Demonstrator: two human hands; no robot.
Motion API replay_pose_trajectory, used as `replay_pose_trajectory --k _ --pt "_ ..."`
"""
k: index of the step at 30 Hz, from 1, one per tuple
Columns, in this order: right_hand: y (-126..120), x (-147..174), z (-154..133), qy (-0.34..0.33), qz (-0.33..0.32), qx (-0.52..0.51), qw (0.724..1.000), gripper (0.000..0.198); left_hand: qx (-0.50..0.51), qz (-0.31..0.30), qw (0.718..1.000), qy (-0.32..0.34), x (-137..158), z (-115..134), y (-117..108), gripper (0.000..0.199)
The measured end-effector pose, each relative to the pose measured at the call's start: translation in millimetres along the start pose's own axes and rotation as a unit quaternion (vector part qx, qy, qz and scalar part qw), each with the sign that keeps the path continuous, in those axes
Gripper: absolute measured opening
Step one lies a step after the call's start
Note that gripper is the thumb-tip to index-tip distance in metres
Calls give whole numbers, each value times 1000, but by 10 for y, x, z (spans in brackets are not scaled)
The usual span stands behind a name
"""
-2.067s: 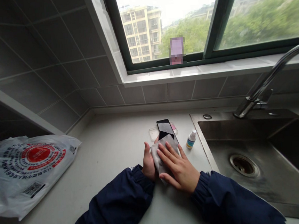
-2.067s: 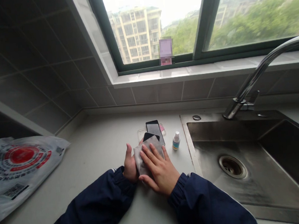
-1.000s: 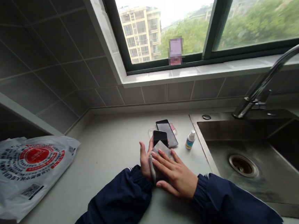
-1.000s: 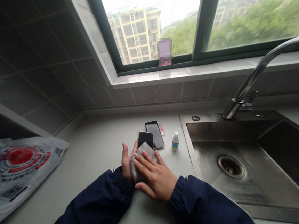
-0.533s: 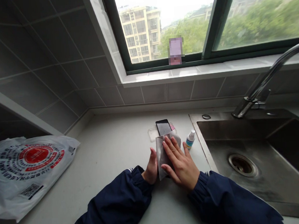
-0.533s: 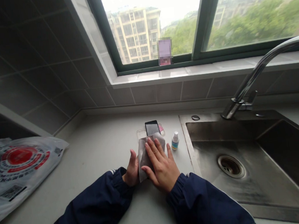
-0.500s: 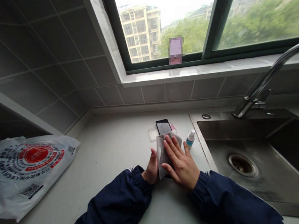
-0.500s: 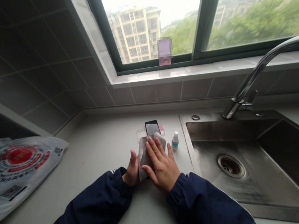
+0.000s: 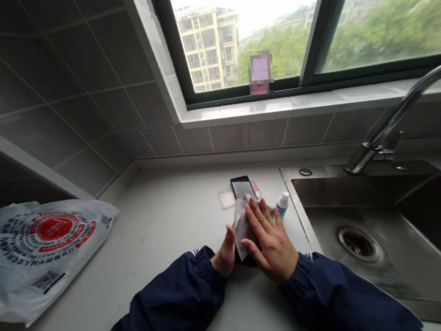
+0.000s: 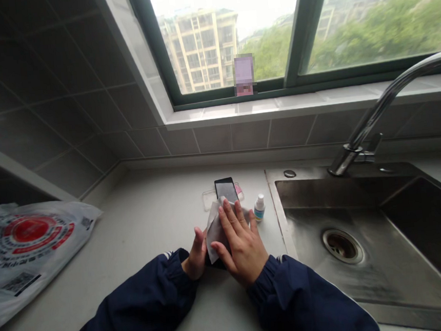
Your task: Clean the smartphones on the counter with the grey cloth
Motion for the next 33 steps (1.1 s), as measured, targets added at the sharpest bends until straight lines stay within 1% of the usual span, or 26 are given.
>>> replay_pose_trajectory --k 2,5,8,10,14,19,21,25,33 --pt "38 20 -44 -26 -24 1 999 76 33 23 999 -9 -12 -27 -38 75" --pt "93 59 -114 -65 -68 -4 996 76 96 78 992 -22 -47 -19 -46 81" --pt "126 93 -191 -95 -111 -11 989 74 134 127 983 4 -93 84 -4 83" --pt "131 108 -246 -111 -131 -21 985 72 150 155 977 -3 -110 135 20 82" --pt "130 124 -324 -124 -161 -41 978 69 148 207 967 -20 -110 206 -11 83" --pt "130 133 -349 -123 -181 -53 974 66 122 248 960 -50 -99 237 -69 88" --pt "129 134 -352 -124 -186 -54 973 65 115 260 957 -54 -98 243 -89 87" --pt "122 133 -365 -128 -190 -51 972 64 109 260 958 -48 -106 267 -106 86" --pt "112 135 -367 -128 -167 -43 977 60 116 258 959 -28 -148 343 -104 85"
Point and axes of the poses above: each hand's wrist, its own x-axis away from the middle knuckle, its own y-axis out of the palm, z = x × y, the point moved 5 cm from there along -x, towards the middle knuckle, and after that the axes turned 9 degrees about y, right-handed, at the moved point
